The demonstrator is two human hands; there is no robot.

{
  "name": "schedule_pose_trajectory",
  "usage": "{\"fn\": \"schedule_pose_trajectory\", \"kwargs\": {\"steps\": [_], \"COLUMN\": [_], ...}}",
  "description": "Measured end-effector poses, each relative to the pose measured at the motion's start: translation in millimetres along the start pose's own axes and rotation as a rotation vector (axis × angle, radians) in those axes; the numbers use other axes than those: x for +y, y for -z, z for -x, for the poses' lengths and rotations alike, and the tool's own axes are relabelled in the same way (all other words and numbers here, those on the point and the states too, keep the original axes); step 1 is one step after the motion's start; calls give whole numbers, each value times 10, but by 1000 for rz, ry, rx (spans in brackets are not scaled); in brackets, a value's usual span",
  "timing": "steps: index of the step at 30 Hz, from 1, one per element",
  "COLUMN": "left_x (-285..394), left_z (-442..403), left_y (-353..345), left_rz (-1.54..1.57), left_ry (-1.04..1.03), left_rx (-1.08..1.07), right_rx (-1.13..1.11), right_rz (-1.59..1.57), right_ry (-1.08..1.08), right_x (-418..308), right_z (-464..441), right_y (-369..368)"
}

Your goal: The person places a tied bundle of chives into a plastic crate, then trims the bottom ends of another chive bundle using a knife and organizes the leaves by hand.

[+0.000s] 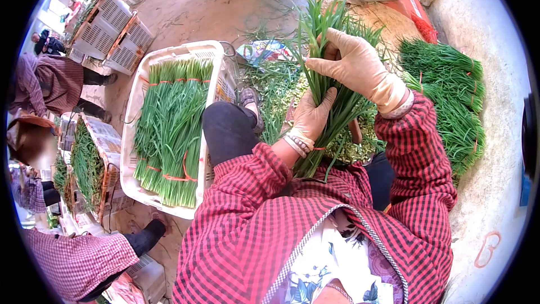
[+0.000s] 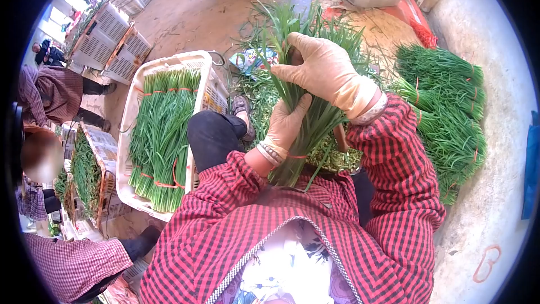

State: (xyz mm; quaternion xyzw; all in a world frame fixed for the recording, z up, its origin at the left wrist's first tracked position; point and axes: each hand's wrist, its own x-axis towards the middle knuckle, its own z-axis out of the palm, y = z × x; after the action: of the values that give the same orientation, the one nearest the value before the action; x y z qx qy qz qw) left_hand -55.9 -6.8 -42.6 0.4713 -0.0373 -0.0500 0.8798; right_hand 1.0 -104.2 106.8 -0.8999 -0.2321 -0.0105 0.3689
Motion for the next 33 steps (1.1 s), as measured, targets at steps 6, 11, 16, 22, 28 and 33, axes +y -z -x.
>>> {"fn": "schedule_pose_trajectory", "kwargs": {"steps": [6, 11, 16, 22, 28, 33], "left_x": [-20, 14, -6, 9, 148, 161], "left_z": [-16, 5, -8, -8, 2, -9], "left_y": [35, 17, 111, 147, 145, 160], "left_rz": [-66, -61, -152, -130, -38, 37], "left_ry": [-45, -67, -67, -32, -7, 31], "left_rx": [15, 8, 22, 63, 136, 137], "right_rx": [61, 17, -69, 222, 319, 90], "right_rz": [-93, -298, 131, 939, 1029, -119], "right_ry": [33, 56, 134, 264, 78, -217], "right_x": [144, 241, 238, 573, 1117, 521], "right_z": [-8, -18, 92, 113, 446, 606], "right_y": [-75, -25, 393, 989, 1179, 669]}}
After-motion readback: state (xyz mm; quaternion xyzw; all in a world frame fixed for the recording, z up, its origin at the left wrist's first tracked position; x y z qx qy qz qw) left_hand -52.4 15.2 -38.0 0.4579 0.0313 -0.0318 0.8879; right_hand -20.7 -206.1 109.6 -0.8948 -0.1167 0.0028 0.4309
